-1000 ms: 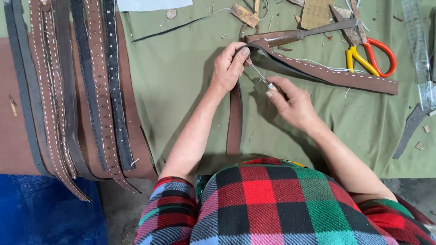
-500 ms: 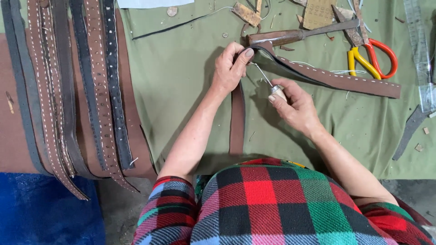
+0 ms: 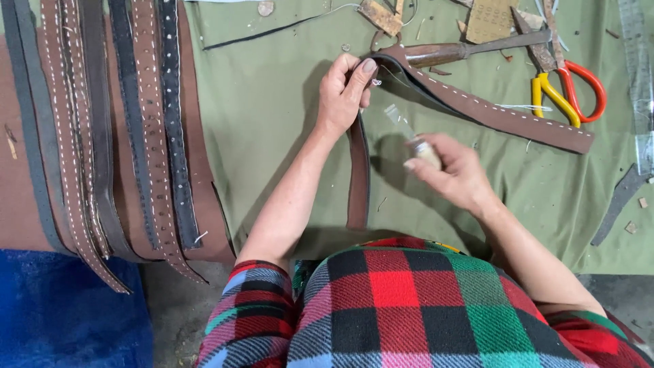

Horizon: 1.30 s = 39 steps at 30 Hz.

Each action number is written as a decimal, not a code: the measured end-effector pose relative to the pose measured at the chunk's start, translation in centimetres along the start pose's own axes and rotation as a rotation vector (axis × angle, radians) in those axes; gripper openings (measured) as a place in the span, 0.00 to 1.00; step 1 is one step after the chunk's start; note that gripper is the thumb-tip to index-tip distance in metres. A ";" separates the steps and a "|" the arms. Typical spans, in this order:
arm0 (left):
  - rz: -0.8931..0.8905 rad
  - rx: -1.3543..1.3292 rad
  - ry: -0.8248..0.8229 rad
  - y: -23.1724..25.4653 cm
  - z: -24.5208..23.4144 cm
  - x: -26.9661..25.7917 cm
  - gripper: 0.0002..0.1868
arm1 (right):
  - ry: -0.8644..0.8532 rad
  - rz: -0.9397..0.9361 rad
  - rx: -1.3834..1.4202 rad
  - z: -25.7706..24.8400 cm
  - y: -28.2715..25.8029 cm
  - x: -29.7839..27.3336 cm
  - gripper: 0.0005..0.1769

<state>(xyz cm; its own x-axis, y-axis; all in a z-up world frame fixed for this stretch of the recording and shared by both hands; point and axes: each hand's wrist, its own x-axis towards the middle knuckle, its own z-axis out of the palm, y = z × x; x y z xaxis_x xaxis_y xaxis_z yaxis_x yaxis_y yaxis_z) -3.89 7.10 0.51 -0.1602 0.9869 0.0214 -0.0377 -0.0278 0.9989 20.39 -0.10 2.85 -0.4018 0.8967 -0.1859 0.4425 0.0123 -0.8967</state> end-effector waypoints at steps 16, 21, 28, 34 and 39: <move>0.029 0.196 -0.034 -1.9 0.0 0.3 0.22 | 0.342 -0.499 -0.338 4.6 0.7 9.8 0.22; -0.017 0.207 -0.063 -0.1 -0.1 -0.2 0.25 | 0.445 -0.513 -0.106 4.5 -1.4 10.0 0.07; -0.043 0.182 -0.096 0.2 0.0 -0.5 0.27 | 0.224 -0.087 0.737 2.6 -3.4 9.3 0.14; -0.003 0.220 -0.105 -1.7 0.0 0.1 0.24 | 0.297 -0.074 0.715 3.7 -3.3 10.2 0.14; 0.125 0.245 -0.022 -5.1 -0.5 0.9 0.23 | 0.226 -0.161 0.758 4.7 -2.6 10.9 0.10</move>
<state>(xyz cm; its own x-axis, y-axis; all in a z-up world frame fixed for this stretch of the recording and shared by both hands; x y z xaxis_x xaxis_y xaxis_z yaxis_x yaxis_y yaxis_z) -4.34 8.04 -4.62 -0.1268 0.9815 0.1432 0.2212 -0.1127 0.9687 11.10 7.51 1.26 -0.2066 0.9783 -0.0186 -0.3035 -0.0821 -0.9493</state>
